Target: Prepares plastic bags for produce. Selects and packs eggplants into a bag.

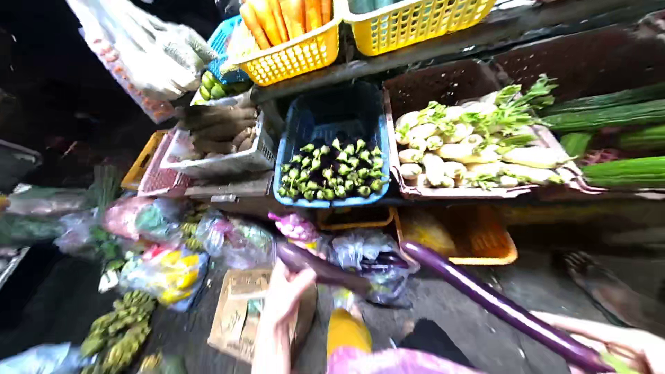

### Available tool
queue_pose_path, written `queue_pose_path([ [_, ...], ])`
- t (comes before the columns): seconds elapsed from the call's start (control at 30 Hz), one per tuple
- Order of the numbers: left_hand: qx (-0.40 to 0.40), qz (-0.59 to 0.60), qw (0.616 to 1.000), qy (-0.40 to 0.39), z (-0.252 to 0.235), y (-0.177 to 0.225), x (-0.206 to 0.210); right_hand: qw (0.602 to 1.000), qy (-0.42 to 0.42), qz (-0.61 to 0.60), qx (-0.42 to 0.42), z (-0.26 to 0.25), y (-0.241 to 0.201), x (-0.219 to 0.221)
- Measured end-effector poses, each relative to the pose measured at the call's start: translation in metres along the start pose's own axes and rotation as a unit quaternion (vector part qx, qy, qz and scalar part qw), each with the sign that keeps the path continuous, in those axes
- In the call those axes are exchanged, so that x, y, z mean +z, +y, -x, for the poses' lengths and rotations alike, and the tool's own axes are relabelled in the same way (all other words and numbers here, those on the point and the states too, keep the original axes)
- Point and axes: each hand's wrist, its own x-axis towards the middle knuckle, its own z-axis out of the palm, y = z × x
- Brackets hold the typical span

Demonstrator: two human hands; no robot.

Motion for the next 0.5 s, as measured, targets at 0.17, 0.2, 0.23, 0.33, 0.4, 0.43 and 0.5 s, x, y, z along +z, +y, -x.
queue_pose_path([
  [0.17, 0.079, 0.219, 0.958, 0.17, 0.021, 0.071, 0.008, 0.998, 0.012, 0.0, -0.066, 0.028, -0.067, -0.005],
  [0.2, 0.089, 0.229, 0.952, 0.184, 0.022, 0.076, 0.008, 0.996, 0.013, -0.005, -0.083, 0.027, -0.077, -0.005],
  [0.23, 0.095, 0.236, 0.948, 0.194, 0.021, 0.079, 0.008, 0.995, 0.012, -0.009, -0.097, 0.024, -0.084, -0.004],
  [0.33, 0.102, 0.258, 0.938, 0.209, 0.014, 0.083, 0.003, 0.993, 0.022, -0.017, -0.115, 0.005, -0.107, 0.002],
  [0.4, 0.102, 0.27, 0.935, 0.205, 0.003, 0.084, -0.007, 0.992, 0.045, 0.021, -0.117, -0.017, -0.132, 0.011],
  [0.43, 0.1, 0.274, 0.935, 0.203, -0.004, 0.085, -0.014, 0.99, 0.056, 0.05, -0.118, -0.031, -0.145, 0.016],
  [0.5, 0.092, 0.278, 0.933, 0.207, -0.017, 0.089, -0.026, 0.984, 0.077, 0.105, -0.123, -0.067, -0.169, 0.024],
])
